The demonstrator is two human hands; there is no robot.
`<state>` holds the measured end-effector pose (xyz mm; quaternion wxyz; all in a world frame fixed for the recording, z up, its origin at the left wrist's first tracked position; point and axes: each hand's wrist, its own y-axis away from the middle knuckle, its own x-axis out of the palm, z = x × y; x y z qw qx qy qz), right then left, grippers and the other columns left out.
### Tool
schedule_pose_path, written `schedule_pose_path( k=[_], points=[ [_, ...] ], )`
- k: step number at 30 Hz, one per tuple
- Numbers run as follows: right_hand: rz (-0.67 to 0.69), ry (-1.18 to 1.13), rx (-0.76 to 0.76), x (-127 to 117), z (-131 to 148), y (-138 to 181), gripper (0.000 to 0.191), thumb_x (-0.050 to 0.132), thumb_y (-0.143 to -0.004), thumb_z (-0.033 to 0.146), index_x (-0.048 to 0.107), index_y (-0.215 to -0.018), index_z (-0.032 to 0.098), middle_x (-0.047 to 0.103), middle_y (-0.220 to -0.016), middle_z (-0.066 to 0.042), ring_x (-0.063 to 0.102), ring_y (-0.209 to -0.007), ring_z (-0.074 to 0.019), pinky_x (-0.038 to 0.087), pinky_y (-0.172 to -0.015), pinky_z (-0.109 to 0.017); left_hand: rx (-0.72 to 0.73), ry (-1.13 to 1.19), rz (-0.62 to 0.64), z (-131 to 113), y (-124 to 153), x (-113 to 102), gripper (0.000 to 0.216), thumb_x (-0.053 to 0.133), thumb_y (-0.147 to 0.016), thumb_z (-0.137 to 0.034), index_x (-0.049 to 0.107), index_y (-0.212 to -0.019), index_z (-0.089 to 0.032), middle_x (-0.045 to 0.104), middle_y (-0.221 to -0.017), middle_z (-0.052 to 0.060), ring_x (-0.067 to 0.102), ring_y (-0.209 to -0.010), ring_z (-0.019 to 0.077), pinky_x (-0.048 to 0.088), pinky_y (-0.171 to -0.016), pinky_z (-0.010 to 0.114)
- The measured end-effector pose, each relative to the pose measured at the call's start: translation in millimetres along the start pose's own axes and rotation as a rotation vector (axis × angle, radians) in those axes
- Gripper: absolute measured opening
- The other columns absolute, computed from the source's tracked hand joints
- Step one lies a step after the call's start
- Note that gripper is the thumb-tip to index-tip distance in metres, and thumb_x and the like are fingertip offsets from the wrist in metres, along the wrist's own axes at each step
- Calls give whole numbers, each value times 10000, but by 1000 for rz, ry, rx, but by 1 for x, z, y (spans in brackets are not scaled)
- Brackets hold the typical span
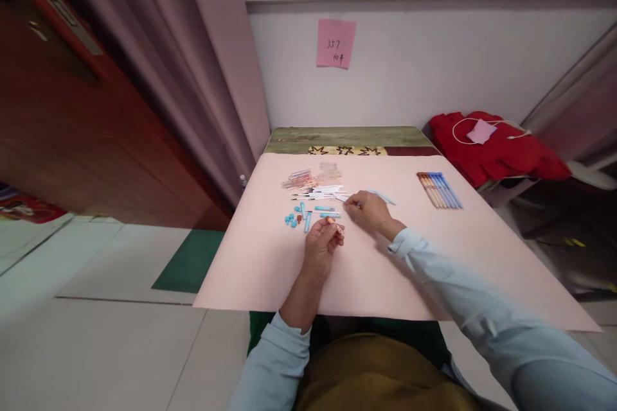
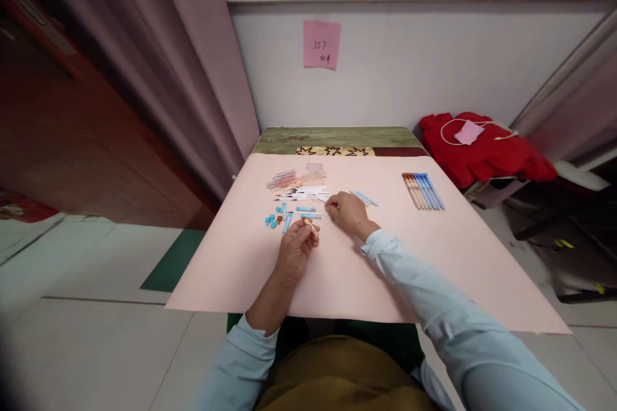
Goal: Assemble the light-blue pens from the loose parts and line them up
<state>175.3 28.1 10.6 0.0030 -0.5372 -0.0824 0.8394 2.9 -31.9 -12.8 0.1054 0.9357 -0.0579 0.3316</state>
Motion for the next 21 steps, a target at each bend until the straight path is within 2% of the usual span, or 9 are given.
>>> schedule_pose_path(
  k=[6,14,18,21],
  points=[
    [50,263,-21,9,26,-19,299,468,-958,296,745,-1040,218,705,-1110,-94,665,-911,-190,430,-725,-256,-10,17,17,1,-1,-4,341,808,-704,-305,586,-910,-151,686,-789,40,576,-606,77,445,-581,206],
    [108,304,-39,21,36,-42,325,455,-953,254,735,-1010,98,697,-1068,-204,681,-935,-258,469,-783,-320,-12,-1,23,1,-1,-3,326,794,-712,-291,579,-915,-153,681,-784,34,582,-610,86,443,-583,215],
    [80,267,-51,9,36,-38,272,494,-928,248,728,-991,124,715,-1042,-172,683,-933,-256,474,-795,-322,-19,10,12,1,-1,-3,341,802,-711,-300,585,-929,-153,682,-793,30,584,-616,84,449,-595,218],
    [-14,130,-19,0,30,-20,248,497,-928,277,710,-1002,174,736,-975,-99,684,-881,-214,480,-785,-296,-15,41,12,0,-1,-3,325,803,-720,-295,592,-919,-151,684,-809,30,591,-628,78,459,-604,212]
  ],
)
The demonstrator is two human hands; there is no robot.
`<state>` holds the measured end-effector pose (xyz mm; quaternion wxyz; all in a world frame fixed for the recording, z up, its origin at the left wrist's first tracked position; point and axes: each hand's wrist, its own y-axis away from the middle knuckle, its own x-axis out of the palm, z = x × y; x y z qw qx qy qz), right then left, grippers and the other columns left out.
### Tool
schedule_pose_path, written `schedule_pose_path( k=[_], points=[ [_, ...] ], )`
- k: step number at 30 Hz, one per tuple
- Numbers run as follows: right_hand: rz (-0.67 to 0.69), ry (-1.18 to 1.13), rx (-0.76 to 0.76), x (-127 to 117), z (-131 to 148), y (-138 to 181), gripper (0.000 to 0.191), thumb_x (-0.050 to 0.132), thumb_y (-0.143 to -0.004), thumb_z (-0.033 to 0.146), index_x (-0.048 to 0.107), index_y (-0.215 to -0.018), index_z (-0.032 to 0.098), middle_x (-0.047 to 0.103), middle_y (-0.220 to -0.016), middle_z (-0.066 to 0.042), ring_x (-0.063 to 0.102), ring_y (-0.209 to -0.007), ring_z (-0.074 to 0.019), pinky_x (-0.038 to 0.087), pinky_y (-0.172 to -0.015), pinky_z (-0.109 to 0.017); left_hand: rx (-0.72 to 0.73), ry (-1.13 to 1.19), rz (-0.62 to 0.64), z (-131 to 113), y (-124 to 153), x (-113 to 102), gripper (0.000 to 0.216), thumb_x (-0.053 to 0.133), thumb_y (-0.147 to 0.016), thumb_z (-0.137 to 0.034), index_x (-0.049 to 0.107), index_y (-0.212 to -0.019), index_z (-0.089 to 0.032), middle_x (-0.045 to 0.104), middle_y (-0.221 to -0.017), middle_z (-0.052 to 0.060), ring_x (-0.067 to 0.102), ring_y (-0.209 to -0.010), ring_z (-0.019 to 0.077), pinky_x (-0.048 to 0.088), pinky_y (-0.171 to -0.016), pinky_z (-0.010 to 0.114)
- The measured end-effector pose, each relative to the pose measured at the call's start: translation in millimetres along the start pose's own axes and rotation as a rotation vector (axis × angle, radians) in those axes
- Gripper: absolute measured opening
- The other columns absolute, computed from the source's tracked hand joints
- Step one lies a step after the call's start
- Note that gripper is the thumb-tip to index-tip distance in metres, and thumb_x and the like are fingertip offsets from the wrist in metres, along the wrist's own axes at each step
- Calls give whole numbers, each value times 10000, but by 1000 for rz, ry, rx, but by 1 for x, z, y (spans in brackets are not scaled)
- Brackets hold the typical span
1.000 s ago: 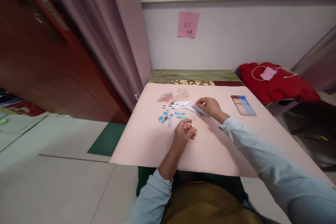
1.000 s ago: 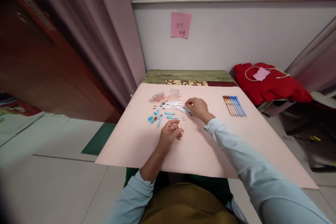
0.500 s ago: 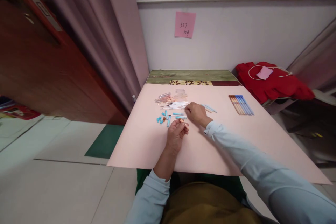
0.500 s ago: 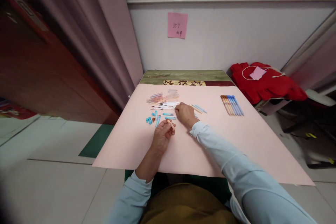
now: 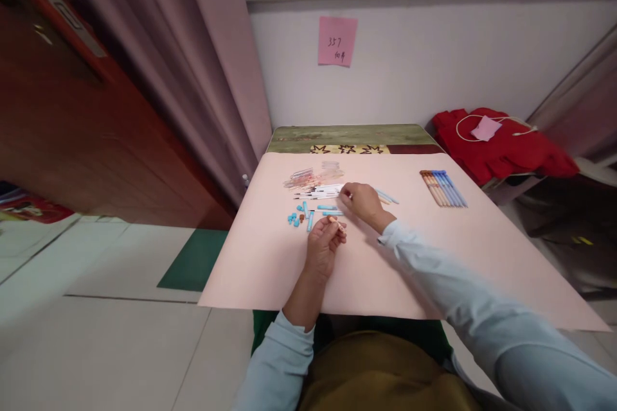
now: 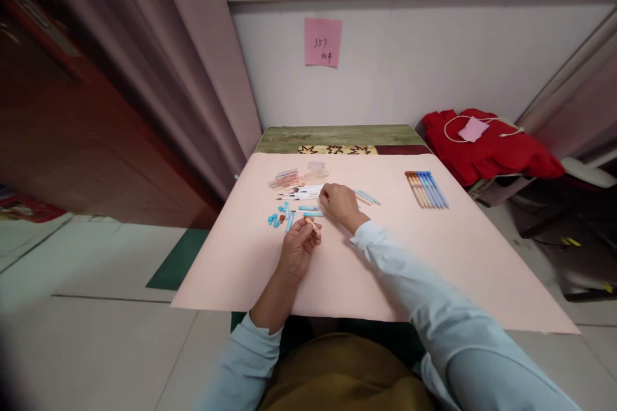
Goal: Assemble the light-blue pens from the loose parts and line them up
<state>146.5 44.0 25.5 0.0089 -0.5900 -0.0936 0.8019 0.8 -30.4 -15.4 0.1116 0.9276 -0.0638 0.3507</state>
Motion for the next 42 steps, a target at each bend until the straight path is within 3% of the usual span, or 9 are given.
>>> schedule_pose_path(
  k=[2,5,8,11,16,25,29,36,42],
  points=[
    [-142,-407,88,-1,-5,19,239,530,-912,331,706,-948,173,724,-817,-54,669,-723,-174,489,-715,-276,-6,27,5,0,-1,0,315,808,-721,-284,600,-913,-147,689,-827,34,596,-636,73,469,-606,201],
    [-211,-980,193,3,-7,53,394,649,-821,446,674,-1090,160,660,-683,8,604,-572,-144,485,-599,-267,-39,76,19,-1,-2,0,297,809,-732,-261,622,-930,-141,699,-879,42,615,-666,66,497,-622,181],
    [-207,-1178,295,2,0,80,400,723,-751,466,710,-1014,164,658,-689,6,559,-552,-119,451,-551,-248,-80,128,38,-3,-3,-1,259,804,-740,-227,642,-922,-138,700,-921,38,634,-692,56,527,-658,157],
    [-185,-1268,355,-6,9,94,347,743,-729,464,710,-895,161,685,-750,-22,516,-517,-91,388,-478,-223,-107,180,58,-5,-2,-3,236,804,-734,-193,642,-898,-141,702,-943,37,650,-705,48,543,-683,135],
    [-153,-1365,345,-22,19,100,319,745,-726,456,672,-859,175,709,-797,-46,522,-520,-90,321,-426,-203,-94,207,67,-6,1,-4,239,803,-733,-188,617,-880,-167,704,-937,23,667,-722,56,562,-700,143],
    [-92,-1461,353,-19,18,102,311,755,-700,415,666,-876,175,709,-800,-31,497,-513,-74,318,-442,-200,-107,197,80,-6,1,-2,225,789,-745,-176,610,-880,-157,707,-936,32,664,-706,53,555,-695,140],
    [-104,-1465,372,-19,17,102,376,768,-681,394,686,-978,178,711,-781,-21,507,-511,-76,327,-441,-200,-103,178,77,-6,1,-1,230,794,-735,-171,616,-880,-152,710,-948,35,671,-729,55,555,-726,143],
    [-182,-1480,378,-22,24,102,307,758,-698,423,639,-864,193,720,-889,-50,589,-578,-106,369,-445,-204,-108,189,56,-6,2,-1,220,791,-721,-140,634,-875,-158,709,-952,27,690,-783,71,566,-770,155],
    [-253,-1431,293,-21,33,105,235,742,-741,394,670,-862,206,685,-917,-24,474,-552,-71,381,-488,-228,-106,210,86,-5,3,-2,205,793,-733,-158,637,-866,-158,711,-973,33,693,-797,71,568,-785,154]
  ],
)
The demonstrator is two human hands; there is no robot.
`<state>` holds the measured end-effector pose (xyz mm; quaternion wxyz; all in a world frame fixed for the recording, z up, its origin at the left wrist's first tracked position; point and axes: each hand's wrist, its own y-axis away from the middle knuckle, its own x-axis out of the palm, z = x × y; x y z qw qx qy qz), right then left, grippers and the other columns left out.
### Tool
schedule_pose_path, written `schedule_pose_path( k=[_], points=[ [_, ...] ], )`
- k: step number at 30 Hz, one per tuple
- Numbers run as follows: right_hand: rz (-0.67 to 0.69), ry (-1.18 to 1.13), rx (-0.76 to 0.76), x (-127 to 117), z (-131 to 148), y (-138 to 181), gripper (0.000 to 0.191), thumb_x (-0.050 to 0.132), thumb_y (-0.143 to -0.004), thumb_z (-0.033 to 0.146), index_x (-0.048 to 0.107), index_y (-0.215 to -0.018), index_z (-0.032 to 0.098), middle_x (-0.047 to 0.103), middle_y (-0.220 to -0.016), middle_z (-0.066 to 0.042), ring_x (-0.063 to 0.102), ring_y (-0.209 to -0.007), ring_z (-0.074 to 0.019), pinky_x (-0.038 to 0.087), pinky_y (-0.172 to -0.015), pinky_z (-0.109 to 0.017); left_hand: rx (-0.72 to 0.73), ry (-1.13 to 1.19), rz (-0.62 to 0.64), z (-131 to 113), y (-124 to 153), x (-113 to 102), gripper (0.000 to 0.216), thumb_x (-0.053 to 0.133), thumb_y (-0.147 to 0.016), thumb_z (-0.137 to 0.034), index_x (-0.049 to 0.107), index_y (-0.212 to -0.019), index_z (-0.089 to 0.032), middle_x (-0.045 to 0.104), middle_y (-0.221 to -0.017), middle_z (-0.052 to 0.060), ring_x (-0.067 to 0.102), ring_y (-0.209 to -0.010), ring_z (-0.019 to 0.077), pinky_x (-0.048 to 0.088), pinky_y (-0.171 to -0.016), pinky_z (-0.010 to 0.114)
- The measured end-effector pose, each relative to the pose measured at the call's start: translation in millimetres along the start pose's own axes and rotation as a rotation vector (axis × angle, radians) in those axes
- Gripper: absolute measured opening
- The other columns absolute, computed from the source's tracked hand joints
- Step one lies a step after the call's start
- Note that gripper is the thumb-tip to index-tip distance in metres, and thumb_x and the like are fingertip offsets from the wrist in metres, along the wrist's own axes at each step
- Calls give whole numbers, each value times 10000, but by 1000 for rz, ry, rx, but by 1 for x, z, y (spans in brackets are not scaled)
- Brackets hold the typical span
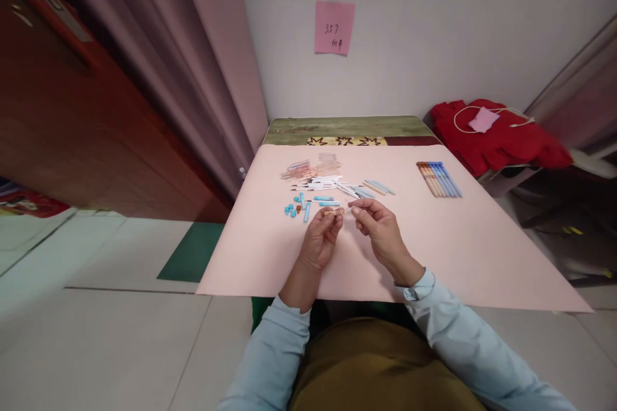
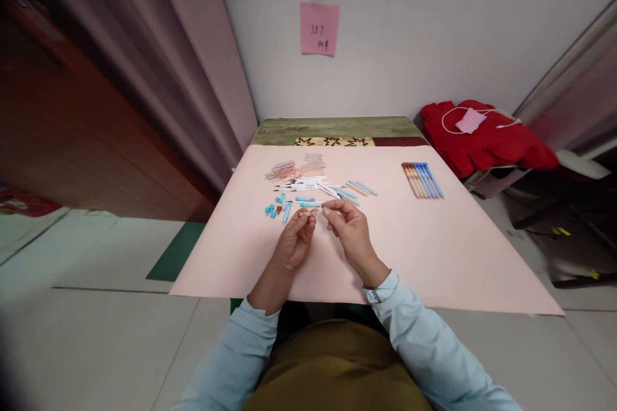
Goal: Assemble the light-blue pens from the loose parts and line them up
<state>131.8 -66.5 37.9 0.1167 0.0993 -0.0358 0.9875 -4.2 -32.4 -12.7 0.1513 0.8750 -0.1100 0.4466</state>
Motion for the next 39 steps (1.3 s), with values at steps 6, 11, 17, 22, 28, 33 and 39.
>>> schedule_pose_path(
  k=[6,11,17,22,28,33,39],
  points=[
    [-9,159,-72,1,-7,3,246,748,-760,411,695,-903,218,641,-726,13,457,-531,-94,423,-528,-257,-18,1,-8,1,1,0,204,793,-752,-187,634,-877,-160,717,-953,28,692,-780,71,562,-790,160],
    [-28,367,-303,2,-14,6,192,708,-821,400,711,-903,227,695,-994,-50,579,-652,-125,488,-593,-274,-44,24,5,4,1,-3,165,772,-782,-187,659,-892,-137,716,-850,24,690,-731,74,560,-726,149],
    [4,372,-341,2,-16,6,181,703,-836,376,723,-915,214,699,-996,-60,620,-706,-136,493,-599,-259,-69,60,-21,5,3,-4,111,740,-809,-167,685,-880,-103,736,-831,46,702,-717,93,567,-683,160],
    [54,307,-174,2,-16,4,221,738,-802,386,731,-926,203,679,-766,-3,454,-469,-73,412,-484,-236,-109,99,-39,1,5,-1,77,691,-850,-171,686,-877,-99,730,-760,27,682,-615,87,553,-569,161],
    [21,467,-410,6,-14,3,123,688,-852,311,738,-913,218,706,-971,-47,590,-645,-112,483,-588,-250,-123,125,-69,-1,5,1,104,622,-901,-161,688,-876,-85,735,-739,32,683,-590,90,555,-549,164],
    [13,589,-469,7,-12,1,122,670,-865,278,737,-952,226,708,-979,-40,584,-607,-99,494,-602,-258,-136,138,-86,-1,4,2,131,607,-915,-177,691,-878,-84,737,-731,38,682,-579,89,556,-545,161],
    [-18,512,-344,1,-6,3,202,694,-835,356,731,-964,205,719,-955,-42,519,-521,-79,479,-562,-254,-144,132,-114,-4,5,4,156,577,-924,-170,699,-872,-86,753,-761,62,676,-560,95,555,-528,174]
  ],
)
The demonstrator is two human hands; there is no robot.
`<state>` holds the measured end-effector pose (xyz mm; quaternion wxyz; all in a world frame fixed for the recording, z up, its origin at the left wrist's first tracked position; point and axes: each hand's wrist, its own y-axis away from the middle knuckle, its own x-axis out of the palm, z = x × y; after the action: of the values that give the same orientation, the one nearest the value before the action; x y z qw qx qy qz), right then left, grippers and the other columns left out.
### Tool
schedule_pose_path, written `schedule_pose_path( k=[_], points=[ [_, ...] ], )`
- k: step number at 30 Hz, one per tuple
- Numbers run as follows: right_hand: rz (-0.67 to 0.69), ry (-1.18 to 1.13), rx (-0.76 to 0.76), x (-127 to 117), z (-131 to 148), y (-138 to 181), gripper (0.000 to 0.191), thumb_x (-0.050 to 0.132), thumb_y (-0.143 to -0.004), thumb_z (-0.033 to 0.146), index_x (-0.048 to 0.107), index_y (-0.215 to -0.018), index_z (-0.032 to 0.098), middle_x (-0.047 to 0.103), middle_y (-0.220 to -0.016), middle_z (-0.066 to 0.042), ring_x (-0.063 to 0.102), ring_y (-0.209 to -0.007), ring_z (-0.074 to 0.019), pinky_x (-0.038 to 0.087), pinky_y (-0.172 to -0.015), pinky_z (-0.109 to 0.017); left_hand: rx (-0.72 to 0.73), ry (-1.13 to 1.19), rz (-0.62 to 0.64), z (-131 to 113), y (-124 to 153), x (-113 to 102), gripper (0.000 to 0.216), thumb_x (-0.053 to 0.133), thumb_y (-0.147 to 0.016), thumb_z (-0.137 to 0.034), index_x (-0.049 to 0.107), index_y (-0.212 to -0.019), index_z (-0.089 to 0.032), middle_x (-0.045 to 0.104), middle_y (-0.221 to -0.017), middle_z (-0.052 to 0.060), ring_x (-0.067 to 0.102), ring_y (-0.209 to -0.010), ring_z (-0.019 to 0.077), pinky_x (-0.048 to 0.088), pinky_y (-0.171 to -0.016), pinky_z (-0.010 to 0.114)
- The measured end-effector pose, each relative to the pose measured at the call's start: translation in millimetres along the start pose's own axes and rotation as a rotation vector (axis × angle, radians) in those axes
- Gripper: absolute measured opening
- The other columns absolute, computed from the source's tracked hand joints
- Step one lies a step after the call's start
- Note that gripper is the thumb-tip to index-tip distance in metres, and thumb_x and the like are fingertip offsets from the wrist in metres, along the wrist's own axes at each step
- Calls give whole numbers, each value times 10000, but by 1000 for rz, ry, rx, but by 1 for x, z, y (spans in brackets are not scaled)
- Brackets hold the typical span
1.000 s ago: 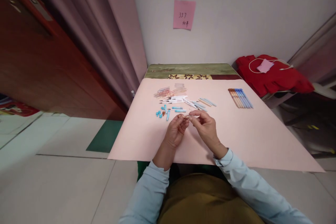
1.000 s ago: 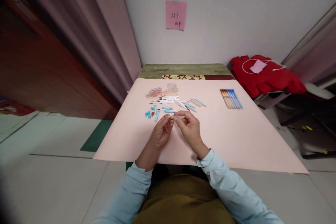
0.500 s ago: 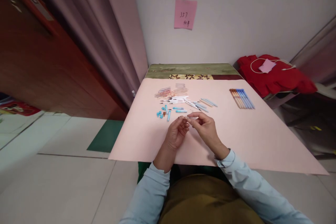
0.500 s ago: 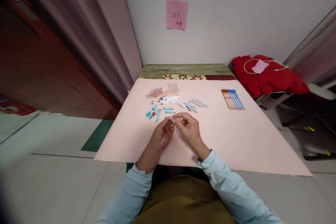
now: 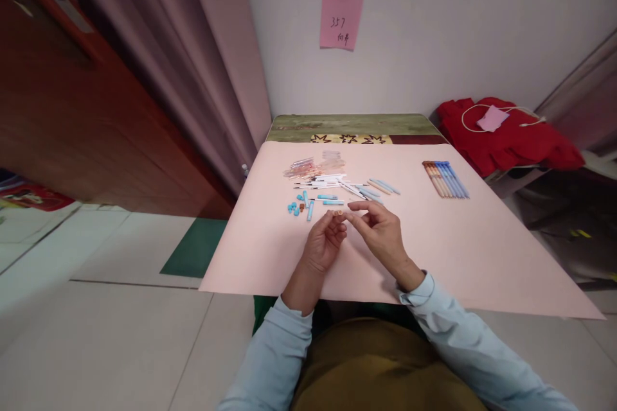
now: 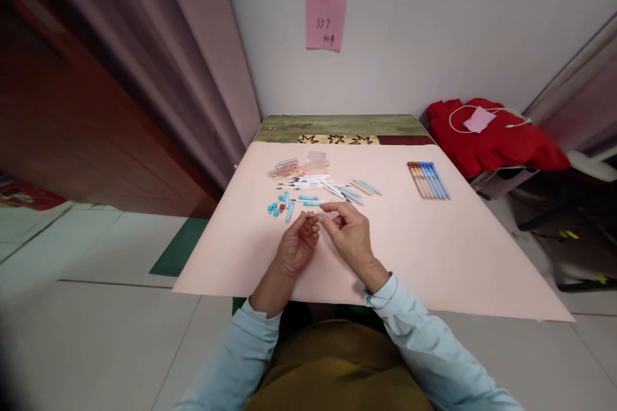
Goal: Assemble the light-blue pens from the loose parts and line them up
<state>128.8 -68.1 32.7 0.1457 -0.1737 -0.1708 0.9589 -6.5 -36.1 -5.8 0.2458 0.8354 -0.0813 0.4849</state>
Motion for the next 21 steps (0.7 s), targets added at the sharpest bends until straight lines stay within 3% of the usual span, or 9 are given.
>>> schedule_pose_path(
  k=[8,12,17,21],
  points=[
    [-216,78,208,-47,-33,-23,311,657,-815,446,751,-958,185,700,-727,-22,594,-585,-156,469,-580,-285,14,-3,-69,-4,1,2,149,564,-904,-126,694,-831,-122,770,-821,73,705,-595,119,568,-526,190],
    [-77,301,206,-51,-54,-31,252,632,-813,421,770,-882,222,734,-806,-25,596,-619,-161,463,-632,-291,21,0,-78,-4,-1,3,175,533,-910,-109,692,-835,-115,772,-825,82,713,-603,124,563,-512,182],
    [182,655,110,-31,-57,-46,192,584,-837,300,770,-878,270,744,-906,-16,635,-780,-186,421,-671,-277,25,-48,-87,-4,-1,6,143,548,-902,-130,680,-849,-112,775,-892,106,728,-643,137,560,-506,177],
    [190,754,77,-28,-56,-53,235,540,-860,247,764,-925,275,730,-988,-23,629,-843,-188,401,-663,-274,37,-59,-101,-4,-2,6,116,565,-890,-143,670,-851,-113,775,-899,103,720,-624,126,554,-502,170]
  ],
)
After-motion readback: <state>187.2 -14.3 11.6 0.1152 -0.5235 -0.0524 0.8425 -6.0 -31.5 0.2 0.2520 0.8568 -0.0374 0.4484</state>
